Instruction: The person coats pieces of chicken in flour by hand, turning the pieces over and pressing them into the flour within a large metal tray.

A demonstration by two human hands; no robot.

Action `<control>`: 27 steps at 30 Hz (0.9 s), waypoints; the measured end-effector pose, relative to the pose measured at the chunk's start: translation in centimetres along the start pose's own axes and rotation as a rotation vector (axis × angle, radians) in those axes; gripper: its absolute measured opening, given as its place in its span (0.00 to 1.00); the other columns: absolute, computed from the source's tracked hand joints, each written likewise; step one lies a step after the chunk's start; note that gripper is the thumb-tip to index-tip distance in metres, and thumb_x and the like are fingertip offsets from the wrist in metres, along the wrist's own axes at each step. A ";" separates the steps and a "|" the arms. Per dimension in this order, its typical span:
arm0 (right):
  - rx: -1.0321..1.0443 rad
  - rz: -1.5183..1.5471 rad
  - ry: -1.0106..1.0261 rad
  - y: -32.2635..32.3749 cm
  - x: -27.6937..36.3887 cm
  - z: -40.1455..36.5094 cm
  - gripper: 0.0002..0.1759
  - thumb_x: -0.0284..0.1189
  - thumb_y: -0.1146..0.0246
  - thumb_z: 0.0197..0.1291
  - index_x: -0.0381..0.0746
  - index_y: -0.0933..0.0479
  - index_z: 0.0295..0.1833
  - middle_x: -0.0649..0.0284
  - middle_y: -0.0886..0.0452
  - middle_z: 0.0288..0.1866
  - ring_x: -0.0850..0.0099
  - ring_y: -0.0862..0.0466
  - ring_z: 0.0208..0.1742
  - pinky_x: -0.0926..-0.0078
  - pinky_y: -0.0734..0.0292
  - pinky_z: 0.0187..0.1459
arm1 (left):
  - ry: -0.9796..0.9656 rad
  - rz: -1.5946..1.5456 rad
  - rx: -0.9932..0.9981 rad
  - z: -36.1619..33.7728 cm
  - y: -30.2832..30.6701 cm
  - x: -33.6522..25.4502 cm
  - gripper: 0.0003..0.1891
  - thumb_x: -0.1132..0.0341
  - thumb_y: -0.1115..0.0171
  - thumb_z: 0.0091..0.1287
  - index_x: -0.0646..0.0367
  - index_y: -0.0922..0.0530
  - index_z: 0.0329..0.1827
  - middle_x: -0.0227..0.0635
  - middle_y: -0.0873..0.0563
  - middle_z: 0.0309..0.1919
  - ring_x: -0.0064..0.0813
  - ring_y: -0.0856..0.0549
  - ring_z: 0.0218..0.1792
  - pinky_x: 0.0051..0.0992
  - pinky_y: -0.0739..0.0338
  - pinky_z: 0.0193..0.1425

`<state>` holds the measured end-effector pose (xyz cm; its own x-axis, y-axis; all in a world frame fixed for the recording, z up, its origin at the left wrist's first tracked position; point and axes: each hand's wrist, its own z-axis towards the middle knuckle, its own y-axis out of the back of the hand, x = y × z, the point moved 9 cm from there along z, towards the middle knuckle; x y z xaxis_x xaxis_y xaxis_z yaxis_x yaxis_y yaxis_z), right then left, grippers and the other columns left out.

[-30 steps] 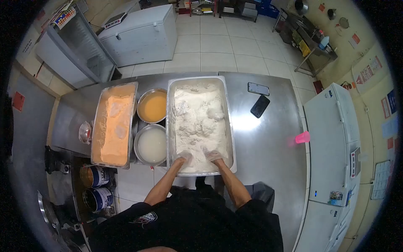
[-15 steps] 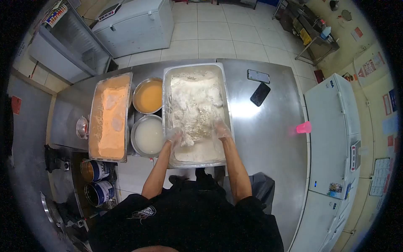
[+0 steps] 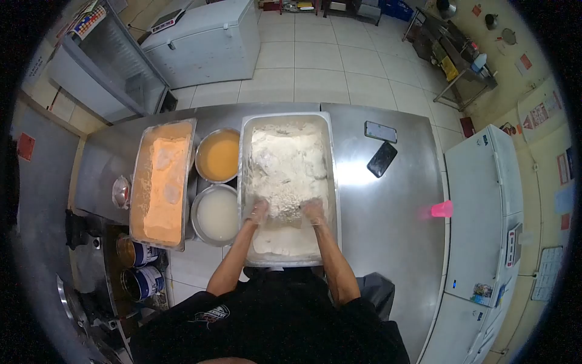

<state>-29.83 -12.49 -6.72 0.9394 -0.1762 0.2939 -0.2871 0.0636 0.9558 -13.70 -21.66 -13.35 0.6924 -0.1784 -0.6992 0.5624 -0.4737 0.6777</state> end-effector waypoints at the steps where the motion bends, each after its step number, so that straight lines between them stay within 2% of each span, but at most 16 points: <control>1: -0.094 0.032 -0.017 1.5 -1.4 1.5 0.07 0.33 0.53 0.40 0.45 0.30 0.19 0.66 0.31 0.18 0.73 0.30 0.27 0.74 0.38 0.36 | -0.060 0.101 -0.046 1.5 1.6 -0.8 0.09 0.65 0.57 0.47 0.59 0.30 0.24 0.37 0.26 0.24 0.30 0.28 0.27 0.26 0.34 0.32; 2: -0.144 0.044 -0.032 2.5 -2.4 3.2 0.08 0.34 0.53 0.41 0.45 0.30 0.21 0.66 0.31 0.21 0.73 0.31 0.29 0.73 0.39 0.37 | -0.102 0.196 -0.089 3.0 3.3 -1.6 0.09 0.65 0.57 0.46 0.59 0.29 0.24 0.38 0.26 0.24 0.31 0.27 0.27 0.26 0.34 0.32; 6: -0.005 -0.055 -0.121 1.0 -4.6 10.1 0.12 0.39 0.55 0.42 0.47 0.29 0.28 0.67 0.31 0.33 0.72 0.34 0.39 0.67 0.44 0.43 | -0.115 0.483 -0.098 10.9 6.1 -2.3 0.10 0.66 0.57 0.45 0.61 0.29 0.25 0.41 0.26 0.25 0.34 0.26 0.28 0.29 0.34 0.34; 9: 0.075 -0.111 -0.221 -0.6 -4.6 14.4 0.17 0.43 0.57 0.42 0.48 0.29 0.33 0.68 0.32 0.42 0.71 0.36 0.47 0.63 0.48 0.48 | -0.166 0.571 -0.035 16.3 3.2 -2.3 0.11 0.66 0.57 0.45 0.61 0.28 0.25 0.42 0.25 0.25 0.35 0.26 0.28 0.30 0.33 0.34; 10: 0.092 -0.128 -0.229 -1.1 -4.7 15.9 0.17 0.43 0.57 0.42 0.48 0.29 0.33 0.68 0.32 0.41 0.71 0.36 0.46 0.64 0.47 0.48 | -0.199 0.597 -0.019 17.8 2.2 -2.6 0.11 0.66 0.57 0.45 0.61 0.28 0.25 0.42 0.25 0.25 0.35 0.26 0.28 0.30 0.33 0.33; 12: 0.117 -0.128 -0.129 -1.9 -4.5 18.5 0.16 0.42 0.56 0.42 0.47 0.29 0.33 0.67 0.31 0.41 0.71 0.35 0.45 0.65 0.46 0.47 | -0.267 0.663 0.016 20.2 1.3 -2.8 0.11 0.65 0.58 0.46 0.61 0.28 0.25 0.40 0.25 0.25 0.34 0.25 0.26 0.29 0.32 0.31; 14: 0.170 -0.101 0.034 -2.8 -3.9 20.3 0.16 0.41 0.56 0.42 0.46 0.29 0.33 0.67 0.31 0.40 0.71 0.35 0.44 0.66 0.45 0.46 | -0.133 0.458 0.014 19.0 3.6 -3.1 0.11 0.66 0.59 0.47 0.60 0.28 0.23 0.40 0.25 0.23 0.32 0.26 0.25 0.28 0.33 0.30; 18: 0.276 -0.006 0.321 -4.3 -2.1 18.6 0.15 0.39 0.55 0.41 0.45 0.30 0.33 0.65 0.31 0.39 0.70 0.34 0.42 0.68 0.43 0.43 | 0.154 -0.001 0.023 11.6 6.3 -5.2 0.12 0.67 0.61 0.48 0.60 0.28 0.20 0.38 0.26 0.19 0.30 0.28 0.22 0.25 0.35 0.29; 20: 0.353 0.116 0.378 -3.7 -2.6 16.0 0.14 0.38 0.55 0.41 0.44 0.30 0.33 0.65 0.31 0.38 0.70 0.33 0.41 0.69 0.42 0.42 | -0.352 0.463 0.513 10.0 1.5 -6.2 0.12 0.67 0.63 0.49 0.60 0.29 0.24 0.39 0.26 0.22 0.29 0.29 0.23 0.25 0.35 0.30; 22: 0.404 0.253 0.350 -2.4 -4.2 15.5 0.14 0.37 0.54 0.41 0.44 0.30 0.33 0.64 0.31 0.38 0.70 0.33 0.40 0.70 0.41 0.41 | -0.066 0.494 0.633 7.0 6.2 -10.7 0.12 0.66 0.64 0.50 0.59 0.30 0.29 0.41 0.26 0.26 0.30 0.28 0.26 0.27 0.35 0.33; 24: 0.397 0.272 0.268 -1.8 -5.4 17.1 0.13 0.36 0.54 0.41 0.43 0.31 0.33 0.63 0.31 0.37 0.70 0.33 0.39 0.72 0.40 0.40 | -0.301 0.375 0.517 9.3 5.9 -9.5 0.13 0.65 0.64 0.50 0.61 0.29 0.26 0.43 0.26 0.24 0.31 0.27 0.26 0.28 0.35 0.34; 25: 0.370 0.215 0.226 -2.5 -5.8 18.7 0.13 0.35 0.54 0.41 0.43 0.31 0.33 0.63 0.31 0.37 0.70 0.32 0.39 0.72 0.40 0.40 | -0.417 0.311 0.453 9.4 7.1 -11.1 0.14 0.65 0.64 0.50 0.62 0.29 0.24 0.43 0.26 0.23 0.32 0.27 0.25 0.29 0.35 0.34; 26: 0.346 0.156 0.207 -3.3 -5.6 20.1 0.13 0.35 0.54 0.41 0.42 0.31 0.33 0.63 0.30 0.36 0.70 0.32 0.38 0.73 0.39 0.39 | -0.339 0.529 0.396 11.7 7.7 -11.5 0.16 0.59 0.56 0.43 0.65 0.28 0.20 0.46 0.26 0.20 0.36 0.26 0.21 0.29 0.34 0.29; 27: 0.321 0.121 0.235 -4.7 -4.8 21.3 0.13 0.34 0.54 0.41 0.42 0.31 0.33 0.62 0.30 0.36 0.70 0.32 0.38 0.73 0.39 0.39 | -0.142 0.539 0.503 15.0 4.9 -6.5 0.18 0.59 0.62 0.49 0.65 0.29 0.23 0.45 0.25 0.23 0.33 0.26 0.26 0.29 0.34 0.34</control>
<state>-36.97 -32.88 -12.42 0.9017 0.0452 0.4300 -0.4072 -0.2462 0.8796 -22.18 -35.73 -8.89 0.7292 -0.5904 -0.3458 -0.1357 -0.6202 0.7726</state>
